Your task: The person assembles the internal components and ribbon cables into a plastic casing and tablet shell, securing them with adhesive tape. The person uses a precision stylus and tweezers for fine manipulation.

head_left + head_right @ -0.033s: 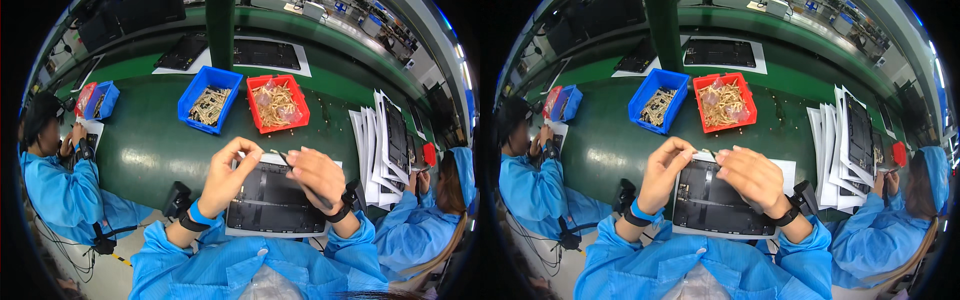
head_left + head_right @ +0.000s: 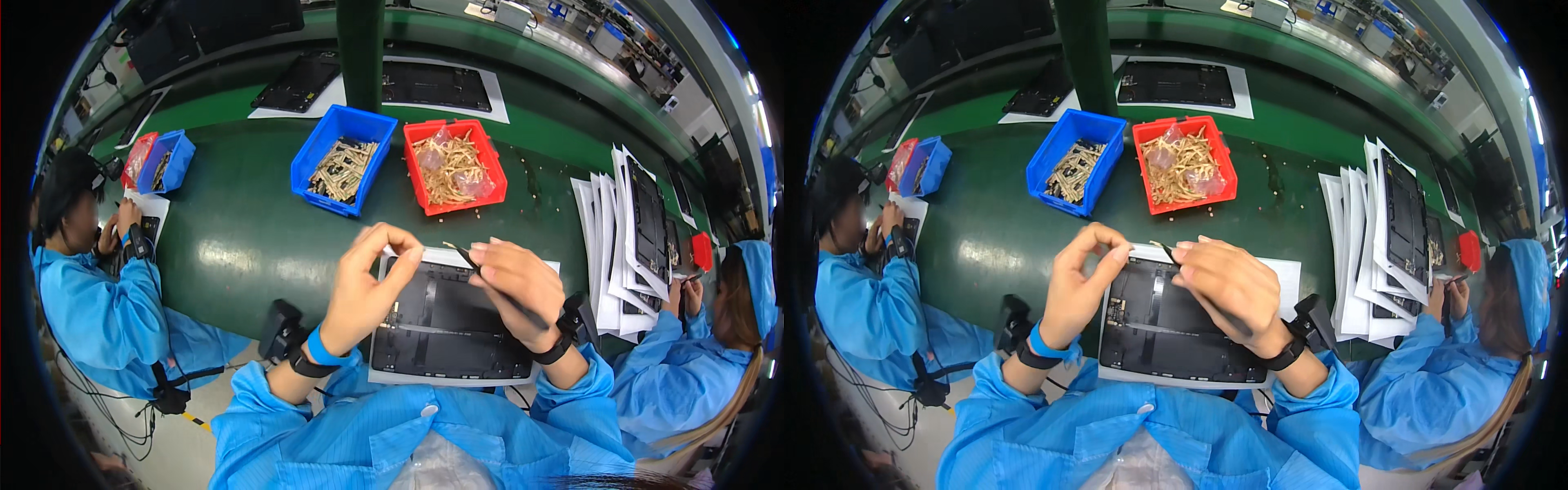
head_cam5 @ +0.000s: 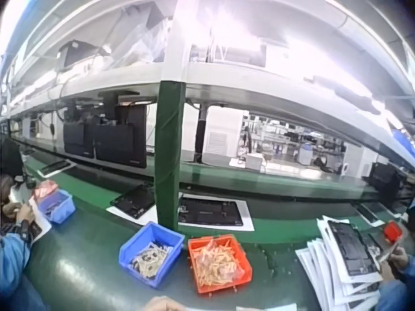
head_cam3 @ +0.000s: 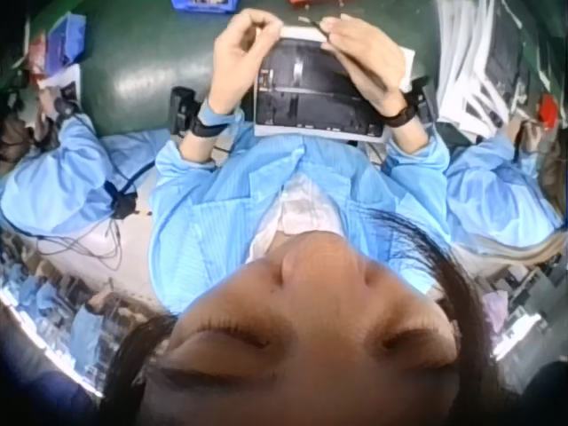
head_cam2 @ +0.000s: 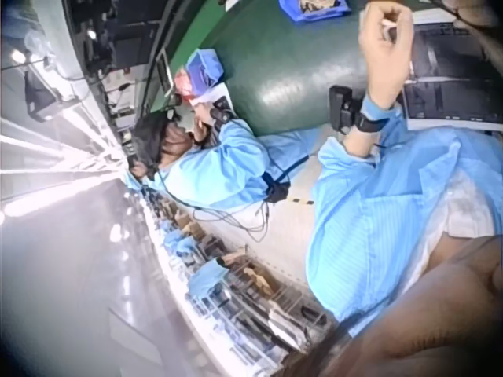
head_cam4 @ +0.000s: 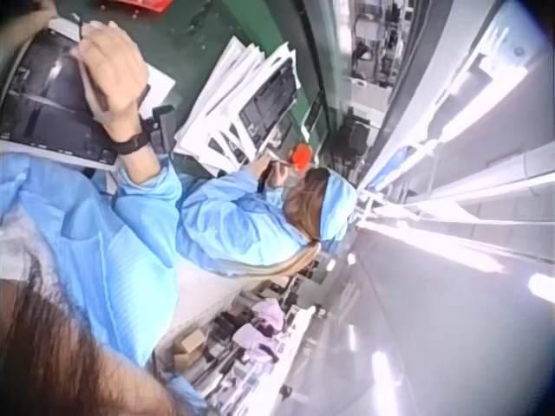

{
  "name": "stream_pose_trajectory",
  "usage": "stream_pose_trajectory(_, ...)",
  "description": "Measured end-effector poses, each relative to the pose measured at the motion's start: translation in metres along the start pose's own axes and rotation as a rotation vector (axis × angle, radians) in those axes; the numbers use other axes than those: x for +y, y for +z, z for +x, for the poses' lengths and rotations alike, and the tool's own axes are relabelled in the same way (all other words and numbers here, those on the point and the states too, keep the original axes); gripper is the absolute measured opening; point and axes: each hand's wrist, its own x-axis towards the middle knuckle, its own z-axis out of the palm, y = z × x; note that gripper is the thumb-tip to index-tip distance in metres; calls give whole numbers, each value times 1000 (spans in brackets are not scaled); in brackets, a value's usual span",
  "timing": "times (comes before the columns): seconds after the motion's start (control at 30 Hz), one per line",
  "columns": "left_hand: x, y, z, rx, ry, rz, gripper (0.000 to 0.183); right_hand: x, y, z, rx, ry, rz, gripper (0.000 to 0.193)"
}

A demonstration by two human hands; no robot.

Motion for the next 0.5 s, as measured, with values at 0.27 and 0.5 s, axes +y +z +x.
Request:
stream_pose_trajectory(0.27,-31,-8,-31,-88,432,972,28,0,43,-31,-21,878,330,11)
stream_pose_trajectory(0.5,-32,-5,-29,-89,432,974,27,4,46,-37,-39,832,307,12)
